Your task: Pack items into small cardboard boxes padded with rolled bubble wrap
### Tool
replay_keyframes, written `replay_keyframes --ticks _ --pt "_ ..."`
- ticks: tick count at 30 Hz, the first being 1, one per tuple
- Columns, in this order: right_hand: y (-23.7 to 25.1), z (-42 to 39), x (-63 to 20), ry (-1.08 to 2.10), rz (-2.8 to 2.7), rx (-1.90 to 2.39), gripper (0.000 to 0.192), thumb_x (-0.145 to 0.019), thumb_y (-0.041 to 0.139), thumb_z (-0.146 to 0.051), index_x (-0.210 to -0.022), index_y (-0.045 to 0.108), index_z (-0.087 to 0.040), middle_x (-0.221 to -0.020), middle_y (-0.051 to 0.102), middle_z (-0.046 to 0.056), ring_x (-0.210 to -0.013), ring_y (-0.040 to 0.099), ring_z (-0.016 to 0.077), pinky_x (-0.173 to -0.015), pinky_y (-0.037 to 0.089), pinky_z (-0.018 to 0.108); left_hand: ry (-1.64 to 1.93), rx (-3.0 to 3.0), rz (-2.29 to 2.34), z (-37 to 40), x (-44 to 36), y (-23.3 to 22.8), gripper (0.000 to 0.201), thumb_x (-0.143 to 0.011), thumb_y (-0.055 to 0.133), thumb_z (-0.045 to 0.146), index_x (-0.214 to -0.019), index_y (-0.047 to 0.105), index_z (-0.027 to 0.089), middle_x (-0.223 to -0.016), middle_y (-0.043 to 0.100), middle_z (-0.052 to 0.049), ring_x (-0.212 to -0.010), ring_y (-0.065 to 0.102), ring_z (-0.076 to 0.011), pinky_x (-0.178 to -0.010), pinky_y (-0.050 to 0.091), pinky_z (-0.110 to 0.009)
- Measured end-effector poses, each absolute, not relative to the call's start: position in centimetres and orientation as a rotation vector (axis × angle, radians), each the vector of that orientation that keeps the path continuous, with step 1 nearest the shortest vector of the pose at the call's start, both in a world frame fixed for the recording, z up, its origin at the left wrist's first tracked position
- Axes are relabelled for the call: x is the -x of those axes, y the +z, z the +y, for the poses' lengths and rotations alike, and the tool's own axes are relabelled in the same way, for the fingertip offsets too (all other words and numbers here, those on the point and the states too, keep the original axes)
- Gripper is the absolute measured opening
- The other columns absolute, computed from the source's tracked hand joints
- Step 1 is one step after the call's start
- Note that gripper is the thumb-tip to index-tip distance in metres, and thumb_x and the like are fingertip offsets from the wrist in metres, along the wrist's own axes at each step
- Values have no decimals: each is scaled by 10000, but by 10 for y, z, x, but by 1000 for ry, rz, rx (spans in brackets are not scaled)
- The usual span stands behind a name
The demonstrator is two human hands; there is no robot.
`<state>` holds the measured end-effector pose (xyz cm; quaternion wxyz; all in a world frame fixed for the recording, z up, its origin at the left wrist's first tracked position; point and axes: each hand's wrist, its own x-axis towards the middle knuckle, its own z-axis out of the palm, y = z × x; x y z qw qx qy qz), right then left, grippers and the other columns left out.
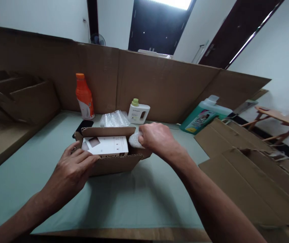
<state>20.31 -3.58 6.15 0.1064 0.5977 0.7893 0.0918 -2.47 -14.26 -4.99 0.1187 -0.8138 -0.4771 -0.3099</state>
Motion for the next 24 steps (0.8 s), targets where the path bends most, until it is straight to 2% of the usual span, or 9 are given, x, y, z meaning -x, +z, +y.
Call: replay_keyframes --ticks 4,8,13,19,24 --pt "67 -13 -185 104 2304 -1535 259 -809 591 -218 -977 784 -187 -917 775 108 -818 702 239 -597 385 279 -925 2387 -1367 -140 26 -49 241 -910 464 50 -899 666 180 -735 654 -18 -727 579 -210 -1036 420 -566" --pt "50 4 -177 -139 2318 -1419 250 -809 619 -218 -985 780 -143 -947 777 129 -825 697 245 -627 428 286 -946 2375 -1357 -138 26 -49 228 -919 471 64 -925 671 172 -739 660 -27 -733 584 -215 -1031 427 -559" --pt "32 -3 -186 -124 2434 -1432 286 -848 565 -182 -1083 725 -149 -1053 762 149 -913 695 265 -688 449 299 -934 2384 -1366 -137 25 -50 230 -914 475 65 -914 679 171 -743 662 -29 -742 585 -221 -1037 424 -559" --pt "17 -7 -179 -142 2417 -1477 210 -874 548 -168 -936 741 -113 -985 755 203 -855 704 282 -645 447 313 -919 2371 -1366 -137 26 -50 225 -903 481 62 -928 681 162 -744 660 -34 -752 587 -228 -1024 436 -570" --pt "13 -5 -181 -211 2448 -1437 203 -885 547 -183 -944 738 -145 -1000 767 162 -832 697 241 -633 447 290 -901 2363 -1351 -139 26 -50 221 -894 486 51 -923 676 160 -743 655 -32 -736 582 -221 -1006 454 -567"
